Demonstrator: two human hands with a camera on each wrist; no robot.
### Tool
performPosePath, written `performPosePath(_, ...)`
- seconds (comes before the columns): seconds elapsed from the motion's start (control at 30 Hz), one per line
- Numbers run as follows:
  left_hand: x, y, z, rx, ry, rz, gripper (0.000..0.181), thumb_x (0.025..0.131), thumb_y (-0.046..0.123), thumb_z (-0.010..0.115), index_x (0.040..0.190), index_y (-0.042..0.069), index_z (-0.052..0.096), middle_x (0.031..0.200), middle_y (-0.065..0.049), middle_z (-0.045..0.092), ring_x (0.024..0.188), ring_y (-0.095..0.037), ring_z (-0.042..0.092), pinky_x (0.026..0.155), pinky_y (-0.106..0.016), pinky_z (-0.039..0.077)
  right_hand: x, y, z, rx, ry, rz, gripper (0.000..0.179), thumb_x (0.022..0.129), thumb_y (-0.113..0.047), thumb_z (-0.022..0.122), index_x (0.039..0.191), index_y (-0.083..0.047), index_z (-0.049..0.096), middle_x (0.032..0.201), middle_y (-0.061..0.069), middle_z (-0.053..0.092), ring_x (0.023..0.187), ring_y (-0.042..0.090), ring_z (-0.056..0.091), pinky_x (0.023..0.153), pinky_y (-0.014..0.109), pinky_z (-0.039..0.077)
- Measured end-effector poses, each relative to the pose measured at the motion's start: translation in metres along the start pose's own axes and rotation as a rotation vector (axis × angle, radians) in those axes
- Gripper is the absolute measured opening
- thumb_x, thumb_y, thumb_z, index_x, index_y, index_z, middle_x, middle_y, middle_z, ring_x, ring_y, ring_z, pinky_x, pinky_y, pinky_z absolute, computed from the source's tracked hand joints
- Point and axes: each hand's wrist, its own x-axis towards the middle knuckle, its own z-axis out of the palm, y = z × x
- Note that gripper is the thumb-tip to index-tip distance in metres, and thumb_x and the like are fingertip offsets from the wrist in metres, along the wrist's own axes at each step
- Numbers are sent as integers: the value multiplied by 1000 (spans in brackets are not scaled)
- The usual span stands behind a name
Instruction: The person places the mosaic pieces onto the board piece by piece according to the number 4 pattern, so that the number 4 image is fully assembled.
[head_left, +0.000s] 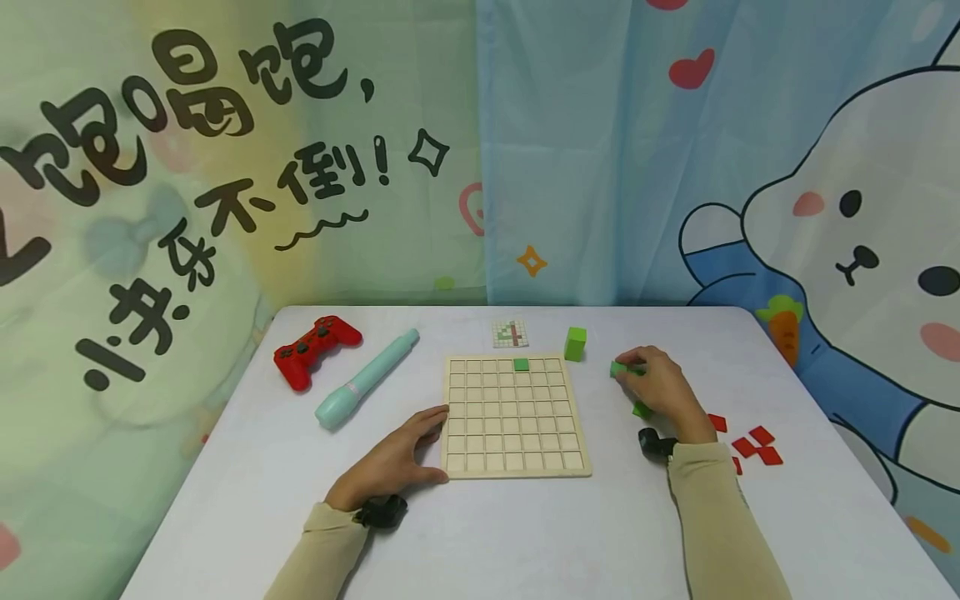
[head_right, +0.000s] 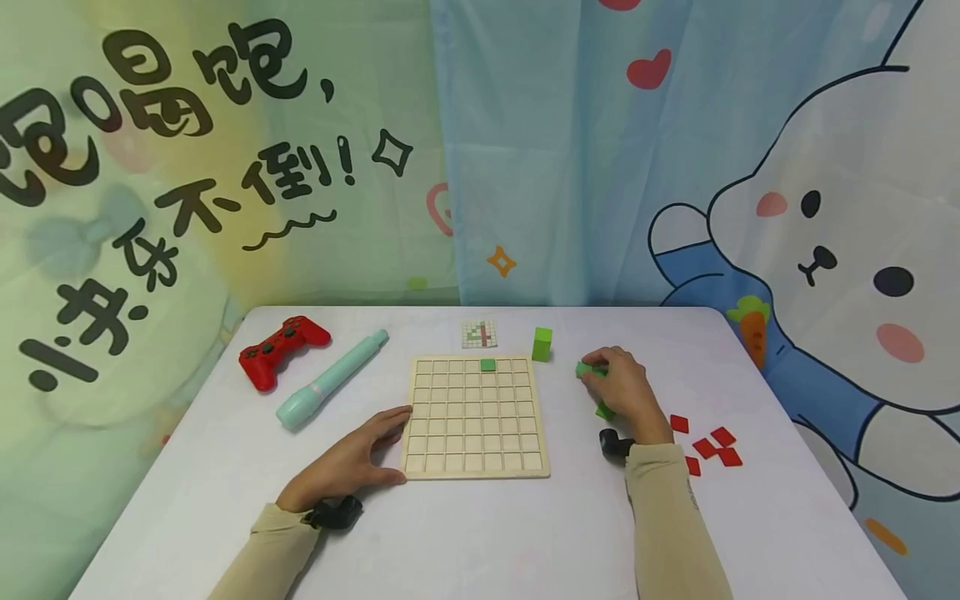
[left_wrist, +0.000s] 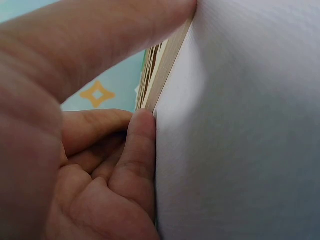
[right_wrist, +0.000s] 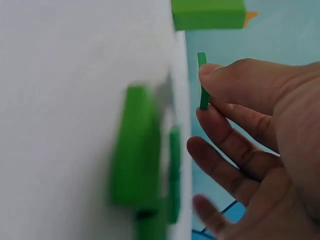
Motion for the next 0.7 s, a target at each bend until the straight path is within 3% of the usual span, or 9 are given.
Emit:
performPosePath(0.2,0,-1,0,29,2,-3,95,87,17,90,164,0,37,175,-12,33,156,-33,44,123,-44,39,-6,-23,-8,5,11,-64,36,107,-22,65,138,-5,65,145,22,58,139,46,52,115,65,42)
performPosePath(0.37,1,-2,0,32,3,0,94,87,17,90,164,1,38,174,-10,34,154,-30,48,123,-46,39,-13,-57,-10,1,43,-182,33,104,-15,69,135,-2,67,137,21,61,130,42,57,110,60,48)
performPosePath(0.53,-1,-3,1,20,-1,13,94,87,16,90,164,-1,37,174,-13,33,155,-33,46,123,-45,39,-17,-88,11,-26,14,-324,30,102,-11,71,131,-1,69,129,20,64,123,41,61,103,57,53)
performPosePath(0.7,0,-2,0,3,3,15,95,86,14,90,164,-2,37,175,-13,32,155,-33,46,122,-42,40,-17,-109,39,-45,-84,-377,27,103,-13,70,129,-4,69,128,16,62,125,39,61,104,55,53)
